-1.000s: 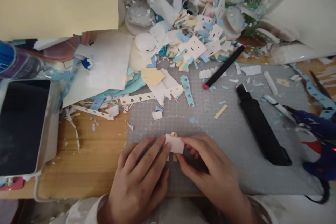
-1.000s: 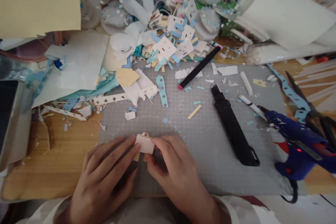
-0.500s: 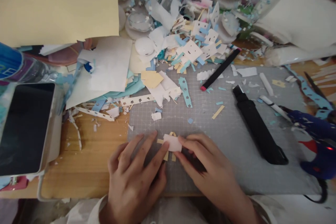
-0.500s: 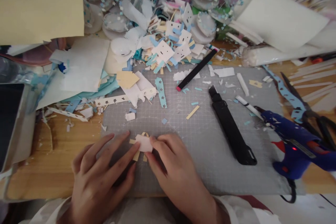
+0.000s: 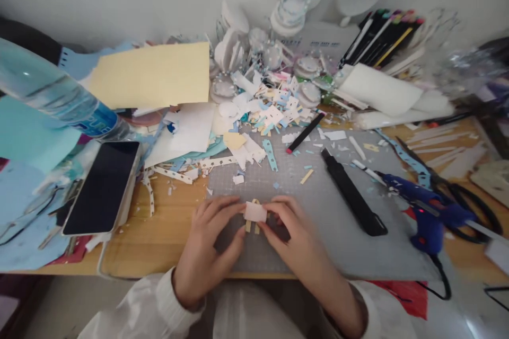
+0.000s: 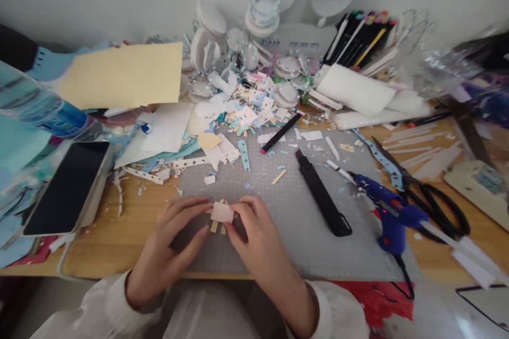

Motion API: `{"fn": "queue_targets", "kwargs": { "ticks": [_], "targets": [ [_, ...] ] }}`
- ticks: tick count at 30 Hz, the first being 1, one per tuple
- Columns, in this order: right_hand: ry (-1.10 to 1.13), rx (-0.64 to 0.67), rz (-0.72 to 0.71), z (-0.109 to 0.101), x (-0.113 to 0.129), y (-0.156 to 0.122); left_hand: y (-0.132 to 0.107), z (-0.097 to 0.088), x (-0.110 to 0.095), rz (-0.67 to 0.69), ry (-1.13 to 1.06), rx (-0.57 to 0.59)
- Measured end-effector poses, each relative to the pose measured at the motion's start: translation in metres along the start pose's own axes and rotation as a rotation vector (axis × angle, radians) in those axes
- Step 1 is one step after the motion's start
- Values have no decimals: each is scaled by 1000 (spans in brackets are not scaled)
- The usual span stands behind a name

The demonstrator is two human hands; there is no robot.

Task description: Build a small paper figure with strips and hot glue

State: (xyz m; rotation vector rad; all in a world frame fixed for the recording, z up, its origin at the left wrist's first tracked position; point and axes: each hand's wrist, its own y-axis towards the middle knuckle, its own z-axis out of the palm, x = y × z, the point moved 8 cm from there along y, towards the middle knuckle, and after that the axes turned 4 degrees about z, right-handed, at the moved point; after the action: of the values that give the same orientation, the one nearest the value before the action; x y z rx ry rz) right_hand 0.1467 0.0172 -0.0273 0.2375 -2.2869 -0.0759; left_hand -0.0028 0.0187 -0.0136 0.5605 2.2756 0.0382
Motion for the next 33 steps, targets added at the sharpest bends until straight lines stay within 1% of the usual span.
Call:
{"fn": "queue_targets", "kwargs": {
  "ticks": [2, 4, 6, 9, 11, 13, 15, 17, 20, 23, 26, 28, 30, 33],
  "targets": [
    [10, -42, -38, -3, 3, -3, 0, -4, 5, -51, -80, -45],
    [30, -70, -73, -6, 7, -7, 2, -5, 5, -85, -127, -72],
    [47, -91, -103, -12, 13, -12, 4, -4, 0, -91, -187, -65],
    [82, -105, -155, -23, 26, -22, 6, -1, -12, -95, -337, -26],
    [166, -101, -163, -30, 33, -29, 4, -2, -19, -113, -451, -18],
    [311, -92, -106, -34, 34, -34, 0, -4, -26, -129, -551, -17],
    [454, -72, -14, -34, 32, -37, -4, -5, -31, -136, -616, -15],
    [523, -31, 38, -32, 34, -38, -9, -7, -34, -153, -654, -24],
    [561, -1, 32, -30, 40, -39, -14, -8, -34, -200, -689, -63],
    [616, -32, 63, -30, 38, -41, -17, -7, -32, -254, -721, -80],
    [631, -52, 119, -25, 32, -43, -19, -3, -27, -316, -734, -74],
    [626, -47, 144, -21, 29, -44, -18, -1, -25, -339, -739, -43],
    [630, -56, 170, -16, 27, -44, -14, 1, -26, -324, -742, 2],
    [671, -108, 227, -11, 23, -42, -8, -1, -30, -253, -717, 34]
  ]
}}
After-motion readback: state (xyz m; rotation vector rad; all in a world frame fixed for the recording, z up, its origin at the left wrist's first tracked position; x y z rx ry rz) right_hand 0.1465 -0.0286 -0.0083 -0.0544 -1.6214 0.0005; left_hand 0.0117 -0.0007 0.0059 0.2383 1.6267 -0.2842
